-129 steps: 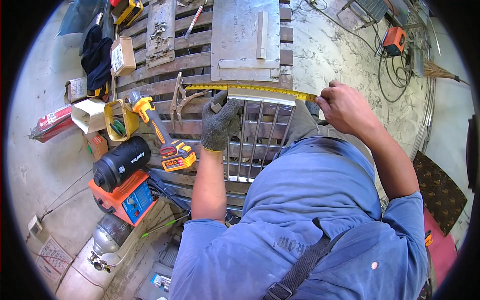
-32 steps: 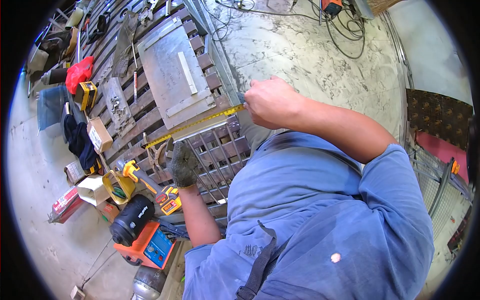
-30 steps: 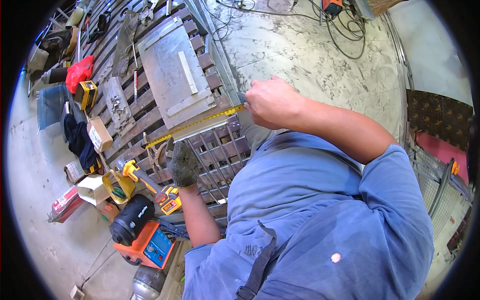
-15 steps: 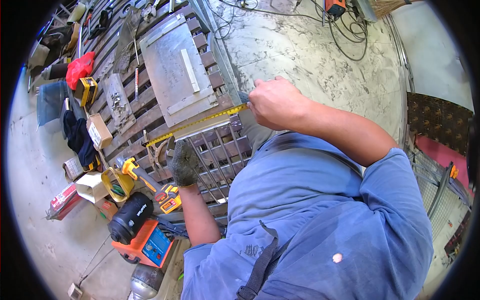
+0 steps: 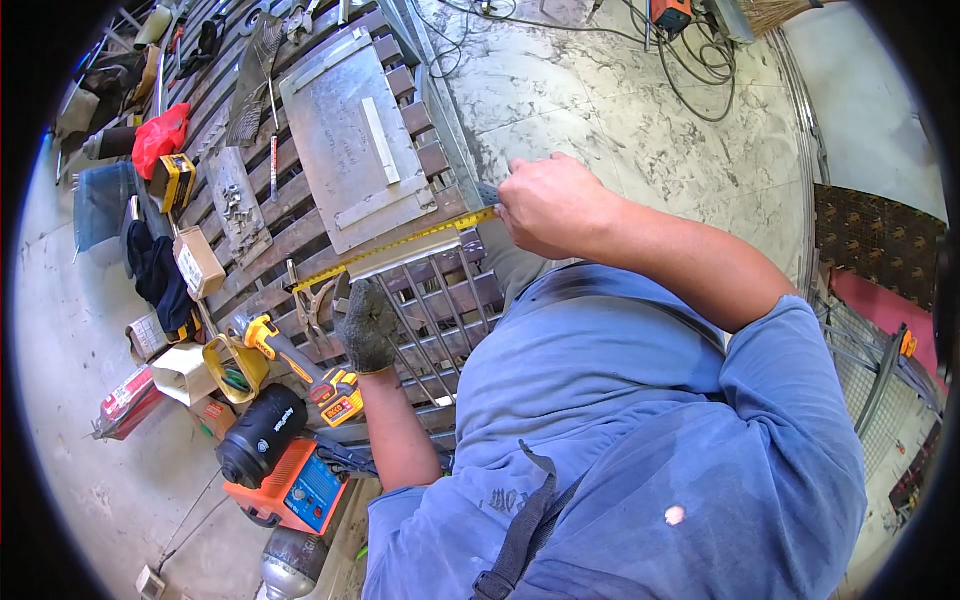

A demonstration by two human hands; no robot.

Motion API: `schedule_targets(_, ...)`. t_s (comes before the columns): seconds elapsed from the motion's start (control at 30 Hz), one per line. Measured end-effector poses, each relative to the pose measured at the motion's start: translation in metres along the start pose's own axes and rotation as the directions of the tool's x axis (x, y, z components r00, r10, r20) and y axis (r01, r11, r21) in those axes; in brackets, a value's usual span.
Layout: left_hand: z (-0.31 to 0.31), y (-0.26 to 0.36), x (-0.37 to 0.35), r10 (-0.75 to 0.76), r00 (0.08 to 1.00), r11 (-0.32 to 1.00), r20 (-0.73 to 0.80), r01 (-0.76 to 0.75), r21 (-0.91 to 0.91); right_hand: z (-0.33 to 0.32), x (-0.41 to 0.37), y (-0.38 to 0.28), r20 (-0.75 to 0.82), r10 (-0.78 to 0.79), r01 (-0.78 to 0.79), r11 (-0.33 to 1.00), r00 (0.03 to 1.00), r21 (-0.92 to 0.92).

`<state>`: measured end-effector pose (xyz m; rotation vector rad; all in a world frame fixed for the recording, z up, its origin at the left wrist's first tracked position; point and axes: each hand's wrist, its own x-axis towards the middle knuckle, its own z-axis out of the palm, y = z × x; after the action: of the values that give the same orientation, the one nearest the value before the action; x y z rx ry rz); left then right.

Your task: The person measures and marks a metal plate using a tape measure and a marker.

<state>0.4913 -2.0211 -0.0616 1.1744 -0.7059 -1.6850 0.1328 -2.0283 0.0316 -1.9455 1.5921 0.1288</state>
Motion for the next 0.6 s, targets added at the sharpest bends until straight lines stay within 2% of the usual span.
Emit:
schedule_targets(0.2, 0.001, -0.001, 0.000, 0.005, 0.999, 0.999, -0.049, -0.003, 0.034, 0.001, 0.001, 0.001, 0.017, -0.001, 0.001, 1.000, 1.000, -0.002)
schedule_targets(0.3, -0.003, -0.001, 0.000, -0.008, 1.000, 1.000, 0.011, 0.008, 0.015, 0.003, 0.002, 0.001, 0.007, -0.003, 0.003, 1.000, 1.000, -0.003)
schedule_targets(0.4, 0.001, 0.000, 0.001, -0.008, 0.998, 1.000, -0.060, 0.009, 0.009, 0.000, 0.003, 0.002, 0.051, 0.013, -0.013, 1.000, 0.999, -0.005)
schedule_targets(0.5, 0.020, 0.017, -0.007, -0.036, 0.998, 0.987, -0.051, 0.044, 0.152, 0.007, 0.006, 0.009, -0.086, -0.006, 0.007, 1.000, 0.996, 0.012)
schedule_targets(0.53, 0.020, 0.007, -0.001, 0.096, 0.992, 0.938, -0.084, -0.061, 0.340, 0.012, 0.011, 0.016, -0.155, 0.050, -0.031, 0.993, 0.987, 0.118)
schedule_targets(0.6, 0.020, 0.005, -0.002, 0.228, 0.974, 0.813, -0.016, -0.182, 0.554, 0.029, 0.030, 0.043, -0.273, 0.150, -0.053, 0.942, 0.950, 0.331)
